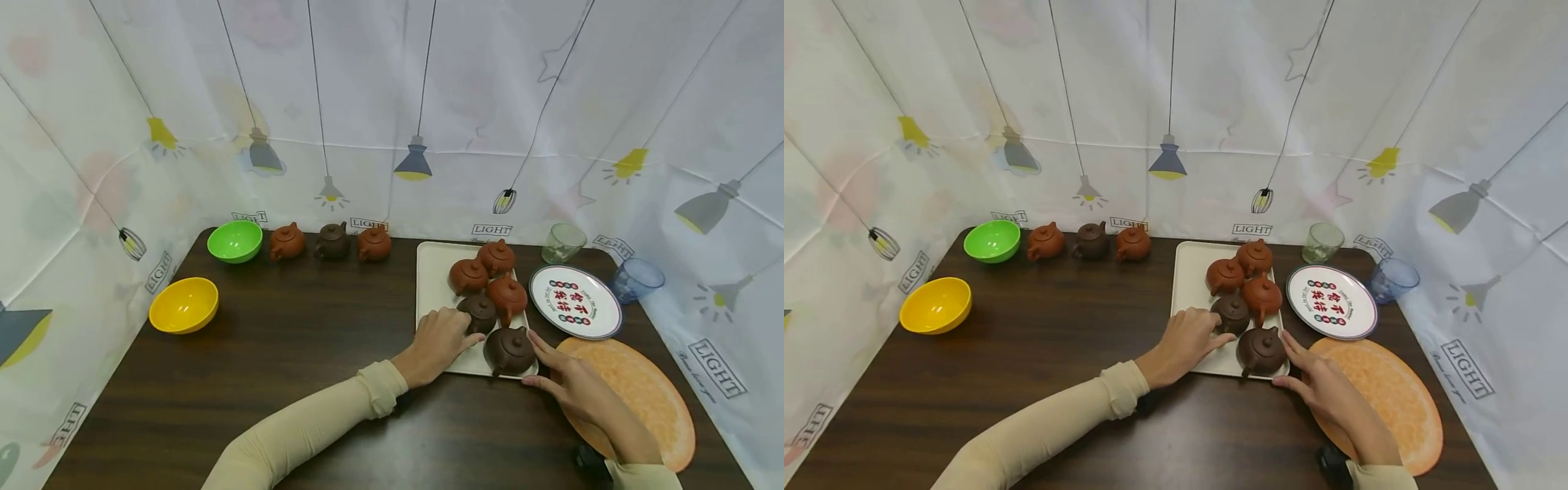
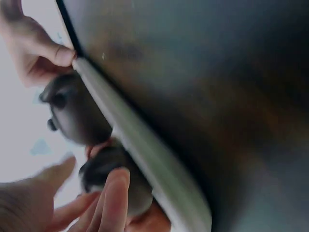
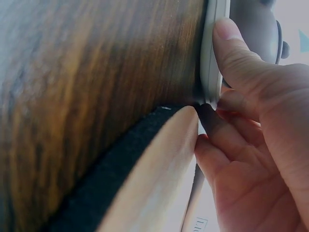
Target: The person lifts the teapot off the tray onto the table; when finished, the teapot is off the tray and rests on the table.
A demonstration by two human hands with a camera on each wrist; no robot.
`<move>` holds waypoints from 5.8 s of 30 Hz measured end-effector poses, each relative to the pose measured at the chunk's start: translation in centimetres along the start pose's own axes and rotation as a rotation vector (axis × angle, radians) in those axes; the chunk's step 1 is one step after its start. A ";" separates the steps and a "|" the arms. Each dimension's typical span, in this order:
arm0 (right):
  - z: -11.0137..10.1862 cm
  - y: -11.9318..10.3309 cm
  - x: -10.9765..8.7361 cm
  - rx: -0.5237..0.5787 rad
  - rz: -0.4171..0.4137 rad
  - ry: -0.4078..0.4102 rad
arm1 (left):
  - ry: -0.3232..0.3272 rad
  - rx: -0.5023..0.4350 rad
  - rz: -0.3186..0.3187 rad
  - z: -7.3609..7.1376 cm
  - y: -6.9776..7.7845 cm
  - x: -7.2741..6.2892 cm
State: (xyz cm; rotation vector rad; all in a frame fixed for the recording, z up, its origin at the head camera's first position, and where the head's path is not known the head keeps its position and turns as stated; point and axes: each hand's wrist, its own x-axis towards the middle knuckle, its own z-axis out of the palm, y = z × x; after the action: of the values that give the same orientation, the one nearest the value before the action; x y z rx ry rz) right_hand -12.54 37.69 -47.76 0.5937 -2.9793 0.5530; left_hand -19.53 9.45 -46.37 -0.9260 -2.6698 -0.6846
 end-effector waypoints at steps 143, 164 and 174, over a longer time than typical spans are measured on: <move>-0.3 0.4 0.3 0.061 0.106 -0.093 | 0.368 -0.087 -0.406 -12.1 -12.8 -8.8; -0.1 0.5 0.2 0.074 0.134 -0.080 | 0.312 0.046 -0.665 -12.2 -21.5 -10.5; -0.4 0.5 0.1 0.089 0.166 -0.116 | 0.207 0.089 -0.611 -14.4 -17.1 -9.0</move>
State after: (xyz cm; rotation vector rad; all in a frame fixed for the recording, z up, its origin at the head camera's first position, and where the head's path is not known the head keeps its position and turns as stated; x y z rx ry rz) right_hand -12.85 38.26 -47.56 0.3988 -3.1473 0.6894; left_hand -22.43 -14.24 -43.17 0.0088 -2.7551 -0.7161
